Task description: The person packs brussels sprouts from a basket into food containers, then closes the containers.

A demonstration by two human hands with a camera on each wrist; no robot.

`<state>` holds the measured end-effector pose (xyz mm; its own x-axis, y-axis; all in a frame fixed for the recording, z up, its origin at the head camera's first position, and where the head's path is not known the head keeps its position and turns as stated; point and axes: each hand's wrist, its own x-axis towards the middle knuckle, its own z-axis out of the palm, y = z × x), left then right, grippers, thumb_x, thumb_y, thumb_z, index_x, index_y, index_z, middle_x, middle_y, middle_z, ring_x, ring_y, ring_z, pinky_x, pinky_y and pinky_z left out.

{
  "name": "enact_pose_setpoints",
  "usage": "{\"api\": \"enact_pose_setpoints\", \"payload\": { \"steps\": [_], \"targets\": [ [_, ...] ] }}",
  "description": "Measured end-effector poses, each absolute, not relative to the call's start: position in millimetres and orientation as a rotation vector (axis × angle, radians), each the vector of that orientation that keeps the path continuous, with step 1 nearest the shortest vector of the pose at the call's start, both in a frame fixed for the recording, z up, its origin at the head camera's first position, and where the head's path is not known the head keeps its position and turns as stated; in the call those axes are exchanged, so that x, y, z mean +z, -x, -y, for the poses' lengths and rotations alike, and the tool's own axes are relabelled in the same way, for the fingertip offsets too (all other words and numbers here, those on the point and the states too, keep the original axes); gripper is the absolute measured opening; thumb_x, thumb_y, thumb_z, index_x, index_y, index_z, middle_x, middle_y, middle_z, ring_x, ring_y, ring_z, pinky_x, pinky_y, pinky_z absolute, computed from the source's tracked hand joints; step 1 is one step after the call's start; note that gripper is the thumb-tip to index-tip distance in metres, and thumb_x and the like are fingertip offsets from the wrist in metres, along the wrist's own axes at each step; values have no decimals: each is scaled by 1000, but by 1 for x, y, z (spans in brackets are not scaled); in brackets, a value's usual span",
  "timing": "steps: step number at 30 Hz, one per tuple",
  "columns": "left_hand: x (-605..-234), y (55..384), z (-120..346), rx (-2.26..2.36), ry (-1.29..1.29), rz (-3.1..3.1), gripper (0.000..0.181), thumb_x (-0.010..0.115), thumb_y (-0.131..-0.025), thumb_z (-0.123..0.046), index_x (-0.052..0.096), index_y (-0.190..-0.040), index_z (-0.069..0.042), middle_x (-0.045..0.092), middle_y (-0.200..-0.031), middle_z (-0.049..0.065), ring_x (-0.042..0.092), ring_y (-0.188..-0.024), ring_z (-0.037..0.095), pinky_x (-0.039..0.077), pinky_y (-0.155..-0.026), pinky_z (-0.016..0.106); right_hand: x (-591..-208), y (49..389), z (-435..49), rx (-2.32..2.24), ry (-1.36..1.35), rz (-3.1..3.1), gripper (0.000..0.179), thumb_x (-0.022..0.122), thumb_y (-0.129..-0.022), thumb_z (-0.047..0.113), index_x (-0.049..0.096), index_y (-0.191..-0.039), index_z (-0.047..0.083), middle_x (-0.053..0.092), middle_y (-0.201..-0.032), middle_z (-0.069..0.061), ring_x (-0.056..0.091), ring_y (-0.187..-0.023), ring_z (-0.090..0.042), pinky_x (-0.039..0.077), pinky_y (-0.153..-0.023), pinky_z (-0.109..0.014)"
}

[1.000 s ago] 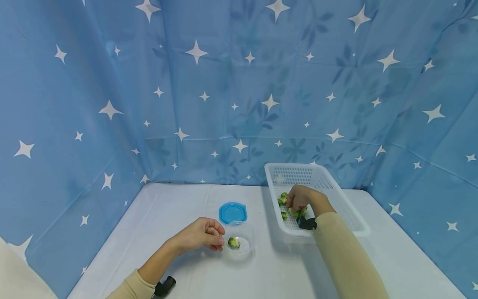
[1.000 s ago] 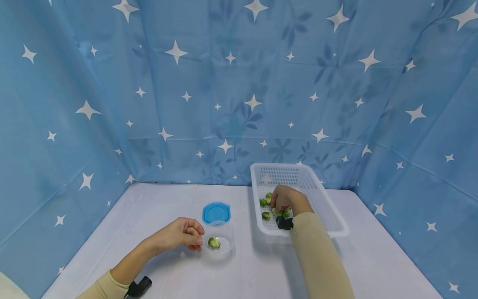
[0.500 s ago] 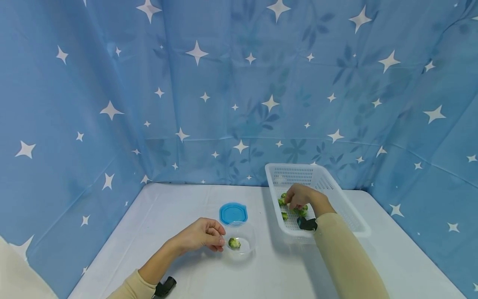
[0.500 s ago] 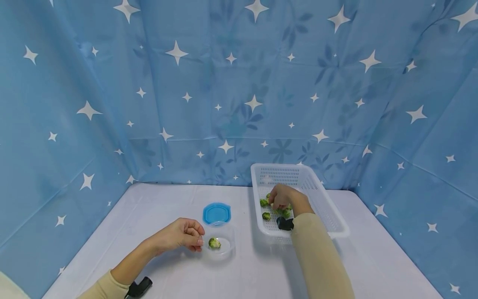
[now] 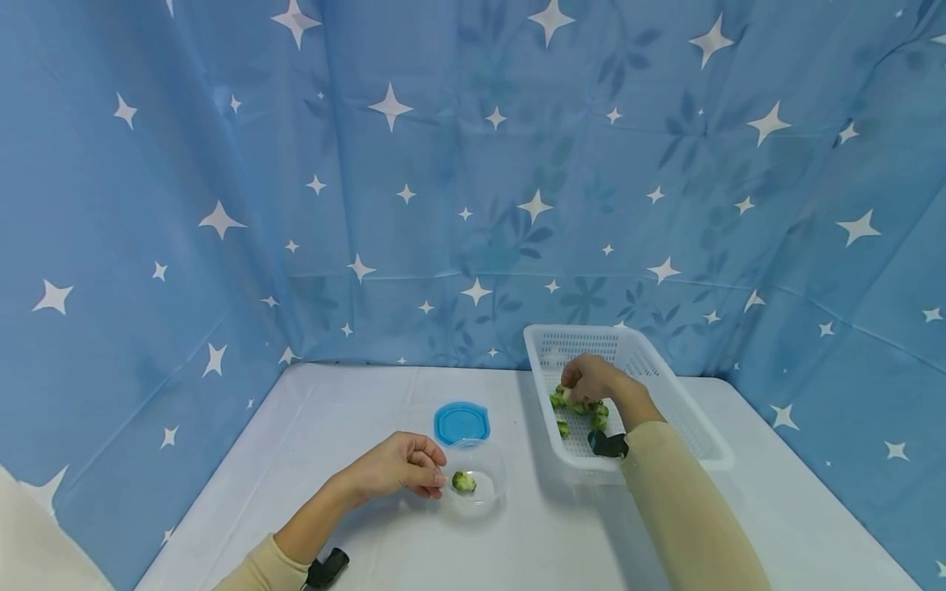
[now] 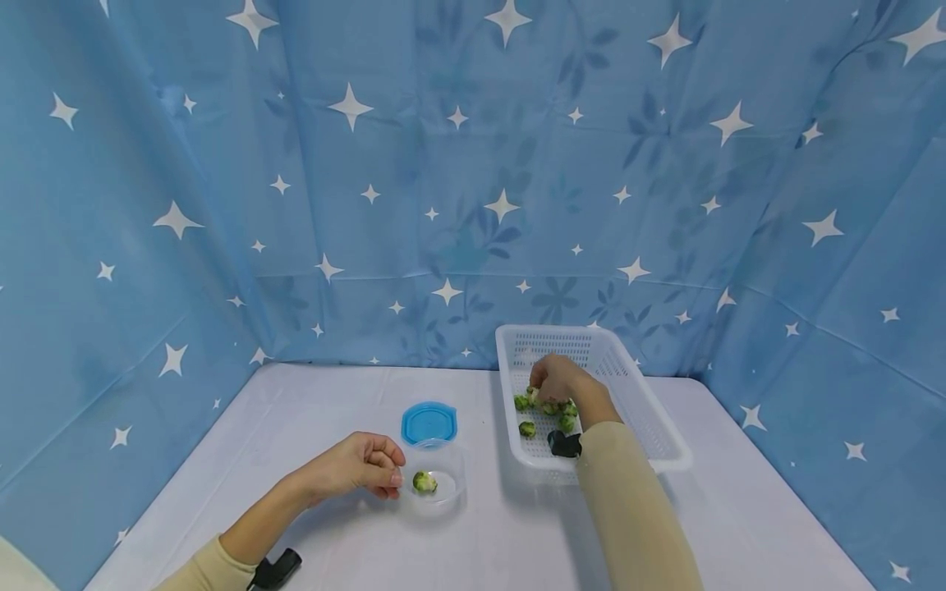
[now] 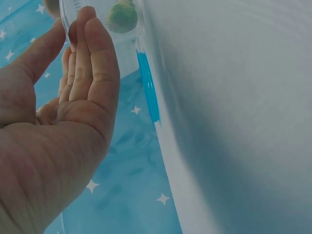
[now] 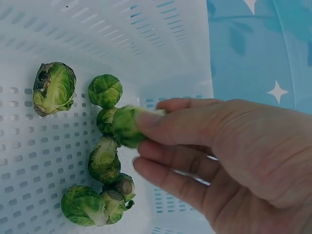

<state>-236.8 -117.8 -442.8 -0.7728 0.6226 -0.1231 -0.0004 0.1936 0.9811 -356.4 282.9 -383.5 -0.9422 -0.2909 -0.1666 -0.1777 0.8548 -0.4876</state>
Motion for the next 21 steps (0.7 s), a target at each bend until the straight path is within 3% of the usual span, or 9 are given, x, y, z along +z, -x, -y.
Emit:
{"api": "enact_pose_setpoints", "payload": {
  "steps": [4,8,16,21],
  "targets": [
    [-443,237,117,1619,-579,-1973,30,72,-98,-9,61,-118,10,76,-93,13,78,-87,26,65,-79,38,-381,357,-282,-767,358,-2792,19,71,-95,1,71,-114,-1,71,-91,-12,64,-74,-30,58,-71,-48],
    [-443,237,117,1617,-579,-1976,30,73,-98,-10,62,-118,10,76,-93,13,78,-87,27,65,-79,38,-379,356,-280,-806,367,-2795,16,69,-96,0,70,-112,-2,71,-93,-18,65,-75,-32,58,-72,-51],
    [-444,239,118,1620,-586,-1965,31,73,-98,-10,61,-118,10,76,-94,17,78,-88,27,65,-80,39,-363,354,-273,-681,392,-2991,5,68,-98,5,69,-99,0,69,-83,-11,62,-69,-20,51,-63,-35],
    [-444,239,118,1617,-582,-1963,31,73,-98,-10,61,-119,11,75,-97,21,78,-88,26,65,-80,39,-355,353,-271,-643,422,-3063,4,69,-98,7,71,-98,3,70,-89,-12,61,-73,-23,50,-66,-37]
  ]
}}
